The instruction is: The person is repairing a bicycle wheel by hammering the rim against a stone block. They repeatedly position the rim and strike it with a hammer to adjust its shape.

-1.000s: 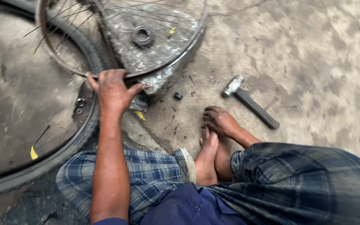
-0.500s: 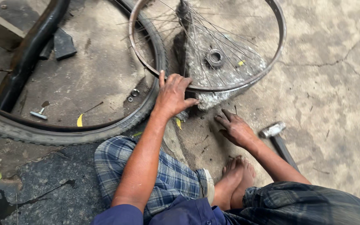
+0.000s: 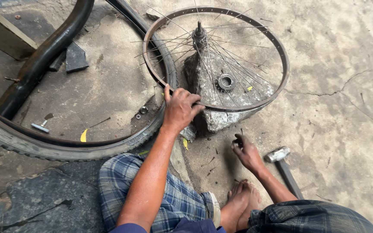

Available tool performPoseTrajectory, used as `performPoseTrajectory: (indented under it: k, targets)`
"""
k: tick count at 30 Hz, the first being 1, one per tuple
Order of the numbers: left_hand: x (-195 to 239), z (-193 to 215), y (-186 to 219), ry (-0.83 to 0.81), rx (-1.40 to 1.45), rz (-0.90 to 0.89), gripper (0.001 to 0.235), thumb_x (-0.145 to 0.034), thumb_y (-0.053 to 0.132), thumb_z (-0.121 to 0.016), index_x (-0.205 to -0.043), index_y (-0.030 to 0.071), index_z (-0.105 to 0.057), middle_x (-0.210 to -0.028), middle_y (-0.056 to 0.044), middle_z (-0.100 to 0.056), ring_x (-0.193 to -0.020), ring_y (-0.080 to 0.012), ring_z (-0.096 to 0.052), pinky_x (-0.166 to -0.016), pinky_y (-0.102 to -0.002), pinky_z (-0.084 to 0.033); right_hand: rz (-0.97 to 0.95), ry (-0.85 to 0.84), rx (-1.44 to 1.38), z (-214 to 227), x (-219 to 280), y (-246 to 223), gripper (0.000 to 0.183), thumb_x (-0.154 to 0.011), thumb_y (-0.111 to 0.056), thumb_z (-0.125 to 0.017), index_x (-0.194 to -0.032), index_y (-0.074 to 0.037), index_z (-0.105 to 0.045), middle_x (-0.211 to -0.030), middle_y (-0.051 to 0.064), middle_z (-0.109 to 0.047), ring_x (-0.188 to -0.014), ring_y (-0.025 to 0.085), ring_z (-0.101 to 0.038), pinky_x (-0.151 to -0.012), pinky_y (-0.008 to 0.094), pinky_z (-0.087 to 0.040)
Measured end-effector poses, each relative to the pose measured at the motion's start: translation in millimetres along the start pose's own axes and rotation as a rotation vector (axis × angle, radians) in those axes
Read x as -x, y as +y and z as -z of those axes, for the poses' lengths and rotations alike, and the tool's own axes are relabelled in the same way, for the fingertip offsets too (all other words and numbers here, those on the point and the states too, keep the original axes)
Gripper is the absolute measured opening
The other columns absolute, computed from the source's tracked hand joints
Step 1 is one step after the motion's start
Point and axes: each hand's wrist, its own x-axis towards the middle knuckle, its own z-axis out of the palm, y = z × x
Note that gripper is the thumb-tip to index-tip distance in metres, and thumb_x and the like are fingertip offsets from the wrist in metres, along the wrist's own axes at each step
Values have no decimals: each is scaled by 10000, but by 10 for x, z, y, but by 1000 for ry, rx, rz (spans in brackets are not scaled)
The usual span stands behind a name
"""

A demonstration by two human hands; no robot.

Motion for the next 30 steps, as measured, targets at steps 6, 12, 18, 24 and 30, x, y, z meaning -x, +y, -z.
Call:
performPoseTrajectory:
  k: [6, 12, 18, 24, 30]
  targets:
    - [12, -58, 22, 137, -39, -26, 326, -848, 473, -800, -1022, 198, -775, -1023, -8, -708, -1173, -262, -602, -1224, -660, -117, 46, 255, -52, 437, 11, -405, 456, -914, -291, -779, -1285, -65, -641, -1136, 155, -723, -961, 277, -713, -871, 422, -587]
    - [-90, -10, -6, 213, -58, -27, 190, -882, 419, -797, -996, 269, -773, -1056, 10, -712, -1195, -247, -599, -1245, -643, -100, 96, 195, -54, 566, -279, -928, 536, -887, -352, -710, -1346, -99, -599, -1216, 109, -662, -945, 254, -698, -844, 401, -623]
    - [-75, -69, -3, 158, -77, 6, 202, -857, 384, -809, -1009, 256, -771, -1053, 21, -719, -1195, -243, -601, -1246, -646, -102, 215, 255, 214, 376, -464, -995, 479, -923, -351, -698, -1307, -73, -628, -1240, 133, -654, -1053, 261, -664, -900, 417, -583]
    - [-64, -81, 22, 160, -80, 12, 194, -843, 322, -837, -1001, 235, -765, -1059, 17, -710, -1218, -243, -582, -1232, -686, -85, 120, 310, 99, 480, -373, -915, 492, -932, -392, -701, -1231, -5, -635, -1130, 148, -614, -958, 262, -647, -846, 431, -585]
    - [-37, -69, 38, 188, -107, -26, 248, -852, 325, -830, -1071, 238, -752, -1121, -11, -698, -1258, -259, -560, -1230, -699, -76, -82, 267, -21, 627, -571, -913, 417, -1012, -421, -600, -1042, -13, -683, -997, 119, -642, -921, 253, -633, -821, 422, -553]
